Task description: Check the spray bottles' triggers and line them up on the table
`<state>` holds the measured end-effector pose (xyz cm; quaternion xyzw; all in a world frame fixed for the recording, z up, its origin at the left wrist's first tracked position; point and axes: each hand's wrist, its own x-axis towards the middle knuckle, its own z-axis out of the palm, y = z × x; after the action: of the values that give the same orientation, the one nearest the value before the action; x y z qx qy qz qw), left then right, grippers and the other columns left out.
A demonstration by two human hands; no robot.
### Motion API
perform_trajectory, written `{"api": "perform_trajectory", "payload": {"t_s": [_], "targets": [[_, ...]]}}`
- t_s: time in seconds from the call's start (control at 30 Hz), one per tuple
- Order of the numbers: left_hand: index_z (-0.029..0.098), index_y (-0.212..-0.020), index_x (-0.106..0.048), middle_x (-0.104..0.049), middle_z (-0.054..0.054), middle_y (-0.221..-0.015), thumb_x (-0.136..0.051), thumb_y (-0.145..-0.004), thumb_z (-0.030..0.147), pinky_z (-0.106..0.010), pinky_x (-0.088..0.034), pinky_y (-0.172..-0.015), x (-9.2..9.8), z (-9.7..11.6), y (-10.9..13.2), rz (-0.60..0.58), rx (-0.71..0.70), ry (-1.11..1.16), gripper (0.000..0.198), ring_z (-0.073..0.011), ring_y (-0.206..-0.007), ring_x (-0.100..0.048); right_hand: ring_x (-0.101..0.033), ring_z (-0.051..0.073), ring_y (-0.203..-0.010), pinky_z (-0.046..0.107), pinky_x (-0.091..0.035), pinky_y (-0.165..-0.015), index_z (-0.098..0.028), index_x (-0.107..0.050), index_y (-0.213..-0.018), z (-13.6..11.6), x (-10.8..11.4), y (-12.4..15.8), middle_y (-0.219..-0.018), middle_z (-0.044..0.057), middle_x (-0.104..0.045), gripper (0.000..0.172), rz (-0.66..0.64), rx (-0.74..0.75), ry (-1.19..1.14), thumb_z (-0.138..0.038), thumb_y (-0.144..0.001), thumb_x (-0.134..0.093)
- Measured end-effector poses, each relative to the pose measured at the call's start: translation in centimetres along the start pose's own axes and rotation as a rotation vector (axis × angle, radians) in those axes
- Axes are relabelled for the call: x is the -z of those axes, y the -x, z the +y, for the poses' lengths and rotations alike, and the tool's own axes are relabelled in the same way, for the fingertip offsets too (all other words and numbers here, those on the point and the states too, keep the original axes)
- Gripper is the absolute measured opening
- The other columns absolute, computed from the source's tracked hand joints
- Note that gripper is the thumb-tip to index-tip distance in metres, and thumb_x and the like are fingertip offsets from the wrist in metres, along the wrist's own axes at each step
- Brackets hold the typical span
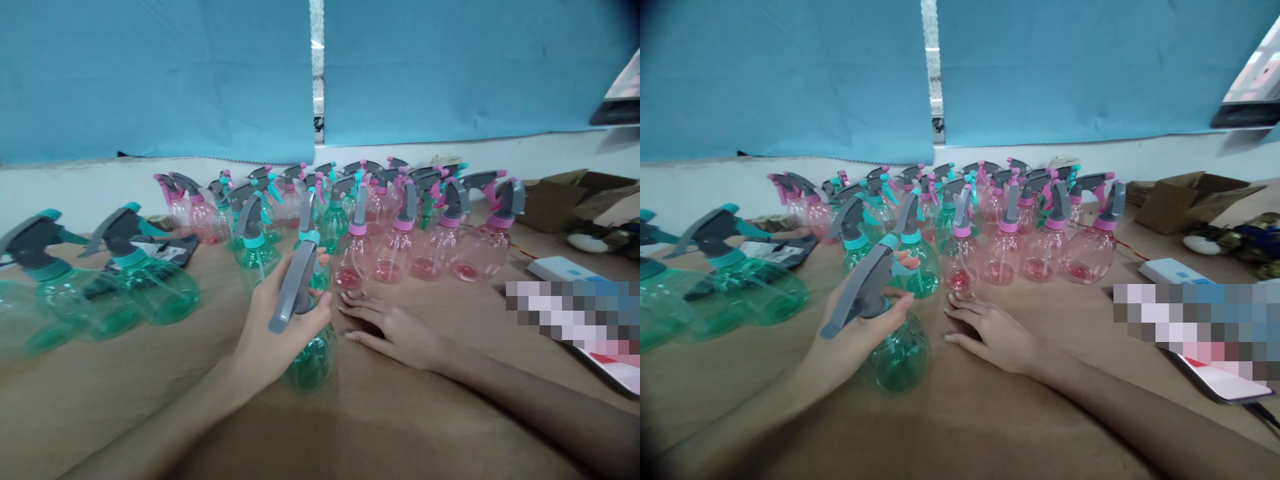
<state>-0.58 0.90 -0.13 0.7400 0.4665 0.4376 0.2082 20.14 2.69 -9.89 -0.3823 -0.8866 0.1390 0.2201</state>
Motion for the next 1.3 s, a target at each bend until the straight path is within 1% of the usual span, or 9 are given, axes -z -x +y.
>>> {"api": "perform_trajectory", "payload": {"t_s": [0.1,0.23,0.43,0.53,0.67,0.83,0.97,1.13,1.3], "targets": [[0.031,-0.115,-0.053,-0.066,0.000,-0.113,-0.058,-0.076,0.018,-0.027,-0.056,-0.066,0.0,0.0,0.0,0.004,-0.007,-0.047,0.042,-0.0156,-0.073,-0.067,-0.043,0.023,-0.128,0.044,-0.036,-0.106,-0.020,-0.047,-0.133,-0.1,0.1,0.0,-0.138,0.008,-0.049,0.050,0.002,-0.001,0.005,-0.047,-0.092,-0.044],[0.031,-0.119,-0.052,-0.070,0.000,-0.095,-0.059,-0.076,0.019,-0.029,-0.056,-0.066,0.1,-0.1,0.1,0.000,0.013,-0.106,0.046,-0.0166,-0.069,-0.067,-0.044,0.023,-0.127,0.043,-0.037,-0.105,-0.019,-0.047,-0.133,-0.2,0.3,0.0,-0.137,0.008,-0.050,0.049,0.008,0.007,0.004,-0.047,-0.093,-0.043],[0.031,-0.120,-0.053,-0.070,0.001,-0.081,-0.059,-0.077,0.023,-0.030,-0.055,-0.065,0.0,0.0,0.2,-0.009,0.039,-0.118,0.045,-0.0171,-0.066,-0.066,-0.045,0.024,-0.127,0.044,-0.037,-0.105,-0.022,-0.048,-0.133,-0.1,0.2,-0.1,-0.137,0.007,-0.049,0.049,0.014,0.000,-0.003,-0.048,-0.092,-0.044],[0.030,-0.119,-0.053,-0.070,0.001,-0.083,-0.058,-0.076,0.022,-0.030,-0.055,-0.065,0.1,0.2,0.2,-0.015,0.035,-0.115,0.044,-0.0166,-0.065,-0.065,-0.044,0.023,-0.127,0.044,-0.036,-0.106,-0.020,-0.047,-0.133,-0.1,0.2,-0.1,-0.138,0.008,-0.049,0.050,0.005,0.000,-0.007,-0.048,-0.092,-0.044],[0.028,-0.116,-0.053,-0.069,-0.001,-0.096,-0.056,-0.076,0.019,-0.031,-0.054,-0.067,0.3,0.3,0.2,-0.025,-0.018,-0.074,0.041,-0.0162,-0.066,-0.063,-0.044,0.024,-0.127,0.045,-0.035,-0.106,-0.021,-0.048,-0.133,-0.2,0.3,-0.1,-0.137,0.007,-0.050,0.049,0.000,-0.007,-0.016,-0.048,-0.092,-0.044],[0.028,-0.115,-0.051,-0.067,0.000,-0.090,-0.053,-0.076,0.018,-0.028,-0.052,-0.060,0.2,0.2,0.2,-0.047,-0.004,-0.005,0.040,-0.0164,-0.065,-0.064,-0.045,0.024,-0.126,0.045,-0.038,-0.105,-0.023,-0.048,-0.133,-0.3,0.3,-0.1,-0.136,0.006,-0.051,0.048,0.005,-0.009,-0.027,-0.048,-0.091,-0.045],[0.028,-0.113,-0.052,-0.067,-0.001,-0.101,-0.053,-0.074,0.015,-0.028,-0.052,-0.061,0.2,0.4,0.3,-0.035,-0.011,0.000,0.041,-0.0147,-0.065,-0.063,-0.044,0.024,-0.127,0.044,-0.037,-0.105,-0.022,-0.047,-0.133,-0.2,0.2,-0.1,-0.137,0.007,-0.050,0.049,0.004,-0.006,-0.001,-0.048,-0.092,-0.044],[0.028,-0.107,-0.053,-0.064,0.003,-0.078,-0.052,-0.072,0.013,-0.028,-0.050,-0.061,0.4,0.5,0.1,-0.060,-0.020,-0.012,0.038,-0.0152,-0.060,-0.060,-0.044,0.023,-0.127,0.044,-0.036,-0.106,-0.020,-0.047,-0.133,-0.2,0.2,-0.1,-0.137,0.007,-0.049,0.049,0.003,-0.002,0.009,-0.048,-0.092,-0.043],[0.026,-0.090,-0.052,-0.062,0.001,-0.085,-0.052,-0.067,0.010,-0.029,-0.050,-0.067,0.7,0.9,-0.1,-0.057,-0.057,0.014,0.028,-0.0163,-0.069,-0.060,-0.044,0.023,-0.127,0.044,-0.036,-0.106,-0.021,-0.046,-0.134,-0.1,0.1,-0.1,-0.137,0.007,-0.050,0.050,-0.001,-0.005,-0.001,-0.048,-0.092,-0.043]]}}
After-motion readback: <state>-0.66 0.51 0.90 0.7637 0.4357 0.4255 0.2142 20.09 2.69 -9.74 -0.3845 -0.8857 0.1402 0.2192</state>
